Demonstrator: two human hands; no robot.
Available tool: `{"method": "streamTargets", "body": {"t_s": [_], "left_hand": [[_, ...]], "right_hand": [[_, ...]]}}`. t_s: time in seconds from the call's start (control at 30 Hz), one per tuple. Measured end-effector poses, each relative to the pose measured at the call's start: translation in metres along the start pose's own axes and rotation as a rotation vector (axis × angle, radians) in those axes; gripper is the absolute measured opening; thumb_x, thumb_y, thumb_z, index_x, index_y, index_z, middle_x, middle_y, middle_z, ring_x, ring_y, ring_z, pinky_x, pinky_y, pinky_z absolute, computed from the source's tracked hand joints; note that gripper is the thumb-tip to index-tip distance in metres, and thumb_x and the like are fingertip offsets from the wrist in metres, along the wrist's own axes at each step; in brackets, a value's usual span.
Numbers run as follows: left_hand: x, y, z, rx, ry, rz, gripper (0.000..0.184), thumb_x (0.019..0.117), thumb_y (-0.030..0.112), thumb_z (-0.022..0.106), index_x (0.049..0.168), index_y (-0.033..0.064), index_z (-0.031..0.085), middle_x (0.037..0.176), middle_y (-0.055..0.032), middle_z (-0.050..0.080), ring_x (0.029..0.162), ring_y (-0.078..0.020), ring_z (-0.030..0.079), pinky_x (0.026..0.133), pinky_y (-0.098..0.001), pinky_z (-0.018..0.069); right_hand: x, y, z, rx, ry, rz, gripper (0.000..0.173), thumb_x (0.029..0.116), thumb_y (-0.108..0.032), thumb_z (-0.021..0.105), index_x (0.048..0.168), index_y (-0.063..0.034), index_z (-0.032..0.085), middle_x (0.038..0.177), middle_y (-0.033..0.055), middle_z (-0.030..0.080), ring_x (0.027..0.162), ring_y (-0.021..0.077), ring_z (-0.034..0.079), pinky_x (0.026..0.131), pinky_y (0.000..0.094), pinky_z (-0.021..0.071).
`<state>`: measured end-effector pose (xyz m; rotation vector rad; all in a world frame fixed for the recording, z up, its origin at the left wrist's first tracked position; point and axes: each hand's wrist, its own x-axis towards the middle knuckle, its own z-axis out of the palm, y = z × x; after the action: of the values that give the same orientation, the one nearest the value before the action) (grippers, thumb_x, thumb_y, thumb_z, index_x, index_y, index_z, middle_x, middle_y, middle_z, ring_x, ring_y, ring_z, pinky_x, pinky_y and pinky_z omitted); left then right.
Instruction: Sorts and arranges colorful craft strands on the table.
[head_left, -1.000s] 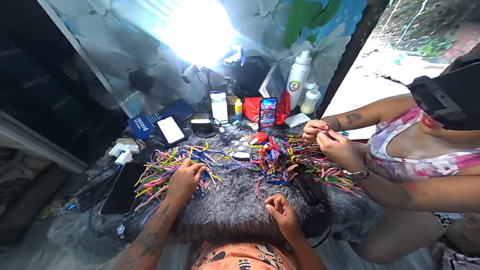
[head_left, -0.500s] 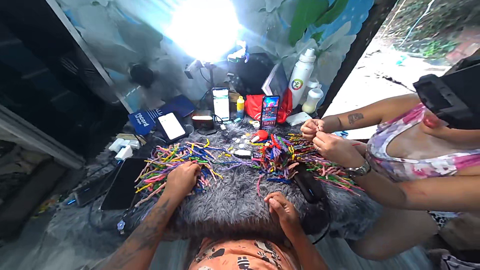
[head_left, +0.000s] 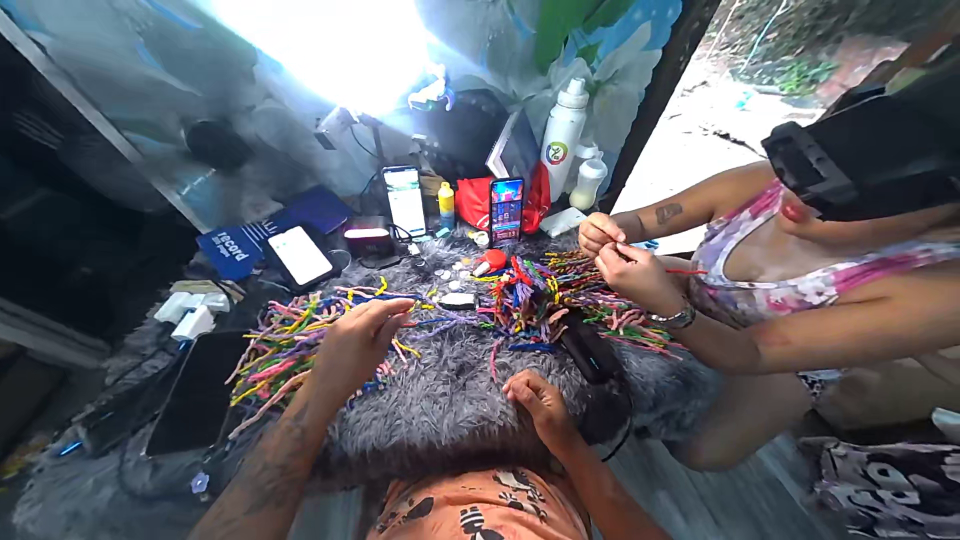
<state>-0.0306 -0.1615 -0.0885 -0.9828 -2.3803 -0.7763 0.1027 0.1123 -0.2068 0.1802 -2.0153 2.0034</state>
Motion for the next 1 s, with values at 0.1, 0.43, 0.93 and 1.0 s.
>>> {"method": "streamTargets", "body": {"t_s": [0.1, 0.43, 0.93, 1.0], "left_hand": [[0.011, 0.032, 0.011, -0.113, -0.005, 0.120, 0.029, 0.1051, 0.023, 0.053, 0.118, 0.0081, 0.074, 0.103, -0.0094, 0.075, 0.089, -0.0195, 0.072, 0.080, -0.0377, 0.0599], [-0.007, 0.082, 0.043, -0.883, 0.090, 0.177, 0.013, 0.1034, 0.021, 0.061, 0.113, 0.0194, 0.070, 0.113, 0.0078, 0.071, 0.104, -0.0019, 0.068, 0.090, -0.0209, 0.0576], [-0.076, 0.093, 0.090, -1.435, -0.103, -0.816, 0.013, 0.0950, 0.001, 0.062, 0.105, 0.0060, 0.068, 0.094, -0.0010, 0.075, 0.083, -0.0097, 0.072, 0.081, -0.0270, 0.0600], [-0.076, 0.096, 0.091, -1.458, -0.158, -0.854, 0.014, 0.0959, 0.001, 0.060, 0.107, 0.0047, 0.069, 0.094, -0.0014, 0.075, 0.084, -0.0099, 0.072, 0.081, -0.0270, 0.0599]], "right_hand": [[0.012, -0.006, 0.006, -0.041, -0.037, 0.030, 0.031, 0.1045, -0.018, 0.049, 0.119, 0.0031, 0.066, 0.108, 0.0066, 0.069, 0.093, 0.0052, 0.066, 0.085, 0.0248, 0.0558], [0.018, -0.036, 0.034, -0.205, -0.123, -0.252, 0.024, 0.1024, -0.016, 0.058, 0.106, 0.0036, 0.072, 0.096, 0.0097, 0.069, 0.083, 0.0040, 0.065, 0.077, 0.0178, 0.0551], [0.010, -0.036, 0.024, 0.424, -0.196, 0.068, 0.017, 0.0990, -0.012, 0.060, 0.107, -0.0069, 0.074, 0.112, -0.0066, 0.063, 0.103, 0.0003, 0.059, 0.090, 0.0198, 0.0521], [0.009, -0.034, 0.024, 0.450, -0.196, 0.066, 0.016, 0.0965, -0.007, 0.062, 0.104, -0.0069, 0.076, 0.108, -0.0070, 0.064, 0.101, 0.0003, 0.060, 0.090, 0.0195, 0.0525]]}}
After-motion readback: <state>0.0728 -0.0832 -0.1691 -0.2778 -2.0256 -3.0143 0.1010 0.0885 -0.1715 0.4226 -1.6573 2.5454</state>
